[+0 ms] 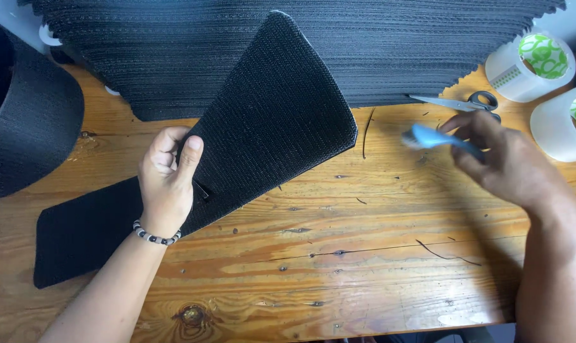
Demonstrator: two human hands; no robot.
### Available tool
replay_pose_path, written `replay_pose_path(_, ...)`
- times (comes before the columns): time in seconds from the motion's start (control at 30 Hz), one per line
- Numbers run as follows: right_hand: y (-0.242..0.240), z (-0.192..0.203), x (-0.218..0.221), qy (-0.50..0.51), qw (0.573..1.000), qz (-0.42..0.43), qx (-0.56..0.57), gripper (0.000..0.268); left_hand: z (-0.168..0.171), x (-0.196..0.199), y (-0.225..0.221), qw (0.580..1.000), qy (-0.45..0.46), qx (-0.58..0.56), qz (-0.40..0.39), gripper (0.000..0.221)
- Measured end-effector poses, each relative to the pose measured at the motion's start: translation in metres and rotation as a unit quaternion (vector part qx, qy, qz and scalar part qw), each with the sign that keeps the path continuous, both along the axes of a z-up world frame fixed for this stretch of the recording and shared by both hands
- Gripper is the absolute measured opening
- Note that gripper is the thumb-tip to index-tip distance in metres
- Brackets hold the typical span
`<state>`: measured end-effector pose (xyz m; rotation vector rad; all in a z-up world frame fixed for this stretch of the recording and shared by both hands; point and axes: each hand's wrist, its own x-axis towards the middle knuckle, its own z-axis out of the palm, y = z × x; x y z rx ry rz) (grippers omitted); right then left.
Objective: Cutting black straps to size, brushing them, and aligning them on a backing sheet
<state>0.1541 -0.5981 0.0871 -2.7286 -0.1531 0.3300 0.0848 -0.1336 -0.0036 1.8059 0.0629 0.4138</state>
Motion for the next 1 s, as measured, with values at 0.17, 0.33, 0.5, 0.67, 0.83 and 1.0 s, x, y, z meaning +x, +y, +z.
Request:
replay_pose_path(0.17, -0.024, -0.012, 0.009, -0.094, 0.994, -0.032, -0.046, 0.039, 0.001, -0.001, 0.0, 1.0, 0.002, 0.01, -0.001, 0.025)
replay_pose_path(0.33, -0.016, -0.018, 0.009, -0.127, 0.99, -0.009, -0.054, 0.039, -0.001, 0.0, 0.0, 1.0, 0.005, 0.012, -0.002, 0.025)
replay_pose_path(0.5, 0.014, 0.011, -0.008, 0.129, 0.988, -0.005, -0.085, 0.021, -0.005, 0.001, 0.001, 1.0, 0.004, -0.007, -0.003, 0.023)
replay_pose_path(0.67, -0.024, -0.008, 0.003, 0.032, 0.999, -0.01, -0.008, 0.03, 0.0, -0.001, 0.0, 1.0, 0.01, 0.012, 0.003, 0.025)
replay_pose_path(0.83, -0.046, -0.024, 0.013, -0.068, 0.984, -0.088, -0.14, 0.036, -0.004, 0.0, 0.001, 1.0, 0.01, 0.013, 0.004, 0.024)
replay_pose_path(1.0, -0.024, -0.024, 0.013, -0.093, 0.994, -0.014, -0.052, 0.037, -0.004, 0.0, 0.001, 1.0, 0.012, -0.01, -0.002, 0.024)
